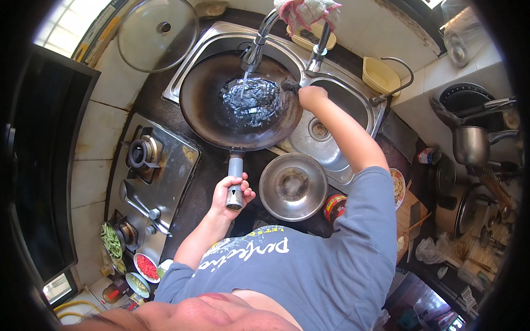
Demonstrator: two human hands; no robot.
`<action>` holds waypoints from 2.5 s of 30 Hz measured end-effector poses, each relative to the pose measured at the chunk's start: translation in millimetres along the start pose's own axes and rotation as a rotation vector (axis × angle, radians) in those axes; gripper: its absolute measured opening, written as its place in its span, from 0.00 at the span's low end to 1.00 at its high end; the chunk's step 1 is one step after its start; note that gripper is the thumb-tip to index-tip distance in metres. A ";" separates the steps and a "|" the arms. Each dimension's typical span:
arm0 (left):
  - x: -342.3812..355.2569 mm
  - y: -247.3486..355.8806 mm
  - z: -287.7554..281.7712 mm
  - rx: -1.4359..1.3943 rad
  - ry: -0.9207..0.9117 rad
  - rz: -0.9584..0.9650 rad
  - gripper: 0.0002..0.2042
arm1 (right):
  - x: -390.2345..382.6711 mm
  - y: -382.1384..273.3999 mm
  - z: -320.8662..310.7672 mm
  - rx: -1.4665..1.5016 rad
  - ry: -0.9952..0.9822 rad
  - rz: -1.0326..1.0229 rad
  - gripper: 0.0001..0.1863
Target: The person uses a ladle to transfer cooked food from a wok into a floral bowl and then cleans the wok in a sink using a handheld scrubber and water.
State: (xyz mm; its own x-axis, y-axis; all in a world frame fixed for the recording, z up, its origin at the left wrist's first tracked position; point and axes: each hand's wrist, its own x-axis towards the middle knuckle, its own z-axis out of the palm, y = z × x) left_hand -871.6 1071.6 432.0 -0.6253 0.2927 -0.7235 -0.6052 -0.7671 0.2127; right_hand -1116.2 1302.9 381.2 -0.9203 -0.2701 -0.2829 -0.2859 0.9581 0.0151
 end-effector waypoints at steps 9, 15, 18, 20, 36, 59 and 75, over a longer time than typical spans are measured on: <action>4.3 1.5 -10.3 -0.045 -0.036 0.002 0.10 | -5.4 -21.5 -3.0 -0.008 -0.296 -0.142 0.14; 2.2 1.1 -9.9 0.000 -0.049 0.001 0.10 | 97.7 -96.5 33.7 0.430 0.047 -0.032 0.15; 3.1 1.8 -7.3 0.066 -0.036 -0.026 0.09 | 118.2 -167.3 46.0 1.019 0.297 -0.165 0.16; 5.3 3.1 -8.9 0.086 -0.033 -0.027 0.09 | 92.7 -180.5 25.9 1.218 -0.237 -0.176 0.14; 4.8 -2.5 -4.2 0.087 -0.029 -0.004 0.09 | 90.7 -109.5 48.5 0.525 -0.010 -0.066 0.15; 10.9 -5.1 2.4 0.079 0.035 -0.005 0.08 | 56.7 -53.6 4.7 0.169 -0.626 -0.368 0.09; 13.6 -6.1 1.4 0.082 0.011 -0.004 0.09 | 9.9 -51.1 -41.5 0.470 -1.037 -0.283 0.21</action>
State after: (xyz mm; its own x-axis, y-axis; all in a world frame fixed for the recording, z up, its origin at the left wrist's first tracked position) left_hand -877.1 1081.1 421.7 -0.6173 0.2890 -0.7318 -0.6465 -0.7164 0.2624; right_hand -1121.8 1247.4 417.4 -0.1200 -0.4801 -0.8690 -0.1191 0.8759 -0.4675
